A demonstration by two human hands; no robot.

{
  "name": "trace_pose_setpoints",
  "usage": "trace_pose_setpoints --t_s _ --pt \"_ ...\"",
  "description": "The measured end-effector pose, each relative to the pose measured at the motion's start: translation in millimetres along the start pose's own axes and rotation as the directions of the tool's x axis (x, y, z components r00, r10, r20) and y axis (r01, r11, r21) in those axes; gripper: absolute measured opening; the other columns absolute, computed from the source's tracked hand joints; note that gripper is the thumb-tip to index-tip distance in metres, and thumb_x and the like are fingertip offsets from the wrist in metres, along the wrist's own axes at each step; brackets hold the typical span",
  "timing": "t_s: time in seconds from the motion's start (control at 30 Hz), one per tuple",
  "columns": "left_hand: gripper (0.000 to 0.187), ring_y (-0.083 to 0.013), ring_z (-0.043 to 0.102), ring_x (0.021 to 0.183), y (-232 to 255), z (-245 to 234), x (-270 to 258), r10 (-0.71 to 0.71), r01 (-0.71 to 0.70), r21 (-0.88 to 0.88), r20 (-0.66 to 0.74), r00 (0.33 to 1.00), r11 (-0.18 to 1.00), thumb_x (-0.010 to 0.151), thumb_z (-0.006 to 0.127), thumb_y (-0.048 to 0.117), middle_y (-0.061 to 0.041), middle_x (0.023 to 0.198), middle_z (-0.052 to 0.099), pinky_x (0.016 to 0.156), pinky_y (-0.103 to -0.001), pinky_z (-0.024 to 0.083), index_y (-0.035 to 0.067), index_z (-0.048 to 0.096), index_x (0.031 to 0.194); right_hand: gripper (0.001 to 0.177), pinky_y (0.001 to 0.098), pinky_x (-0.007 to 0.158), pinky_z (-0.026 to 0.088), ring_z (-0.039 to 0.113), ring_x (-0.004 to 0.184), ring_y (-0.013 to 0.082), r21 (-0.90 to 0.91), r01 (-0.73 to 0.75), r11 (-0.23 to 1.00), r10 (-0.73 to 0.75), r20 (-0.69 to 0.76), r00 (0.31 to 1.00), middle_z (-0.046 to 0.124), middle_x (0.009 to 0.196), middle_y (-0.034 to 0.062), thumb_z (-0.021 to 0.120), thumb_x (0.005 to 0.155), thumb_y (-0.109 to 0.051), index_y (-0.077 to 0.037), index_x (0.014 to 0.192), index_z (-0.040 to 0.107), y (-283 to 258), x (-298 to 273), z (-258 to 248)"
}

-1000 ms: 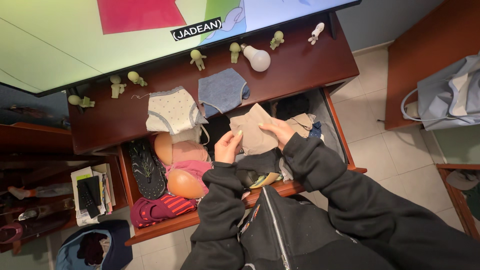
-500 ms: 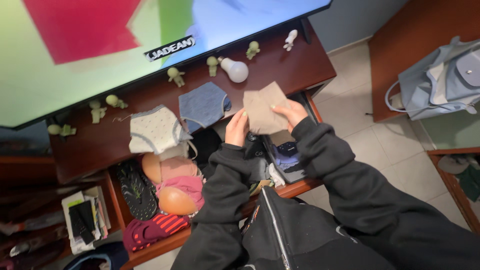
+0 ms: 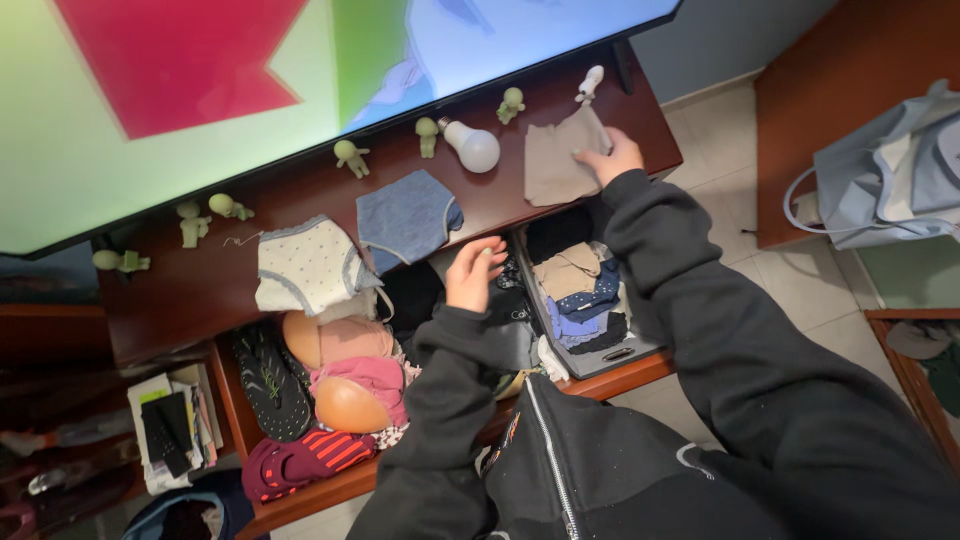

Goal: The person sorts through and organizes various pairs of underwear and bra pads in a dresser drawer, picking up individual items, unfolding a pair of blue underwear, and rearranging them within the drawer compartments.

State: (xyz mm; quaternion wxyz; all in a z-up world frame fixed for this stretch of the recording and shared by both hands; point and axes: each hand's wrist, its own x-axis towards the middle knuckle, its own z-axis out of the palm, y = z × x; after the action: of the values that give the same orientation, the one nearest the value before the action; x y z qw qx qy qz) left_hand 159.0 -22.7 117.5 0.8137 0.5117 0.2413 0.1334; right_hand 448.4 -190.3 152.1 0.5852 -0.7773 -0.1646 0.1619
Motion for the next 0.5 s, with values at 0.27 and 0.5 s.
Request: trace_pose_setpoints --t_s 0.27,0.5 --pt "0.038 -0.029 0.068 0.092 32.7 -108.6 -40.2 -0.238 0.019 -0.332 -0.635 0.735 0.943 0.092 0.067 0.035 -0.014 0.103 0.065 0.074 -0.044 0.061 0.002 0.061 0.111 0.066 0.0461 0.113 0.04 0.05 0.132 0.0356 -0.55 0.271 0.79 -0.498 -0.318 0.807 0.055 0.139 0.0167 0.08 0.075 -0.012 -0.004 0.137 0.059 -53.0 -50.4 27.2" --pt "0.039 -0.0214 0.062 0.107 58.8 -163.5 -45.1 -0.144 -0.288 -0.408 -0.757 0.638 0.867 0.092 0.072 0.038 -0.003 0.113 0.065 0.089 -0.038 0.054 0.009 0.062 0.116 0.045 0.0493 0.117 0.041 0.053 0.135 0.0381 -0.431 0.606 0.669 -0.611 0.147 0.778 0.057 0.143 0.0157 0.067 0.083 -0.008 -0.008 0.128 0.064 -107.0 -98.4 117.9"
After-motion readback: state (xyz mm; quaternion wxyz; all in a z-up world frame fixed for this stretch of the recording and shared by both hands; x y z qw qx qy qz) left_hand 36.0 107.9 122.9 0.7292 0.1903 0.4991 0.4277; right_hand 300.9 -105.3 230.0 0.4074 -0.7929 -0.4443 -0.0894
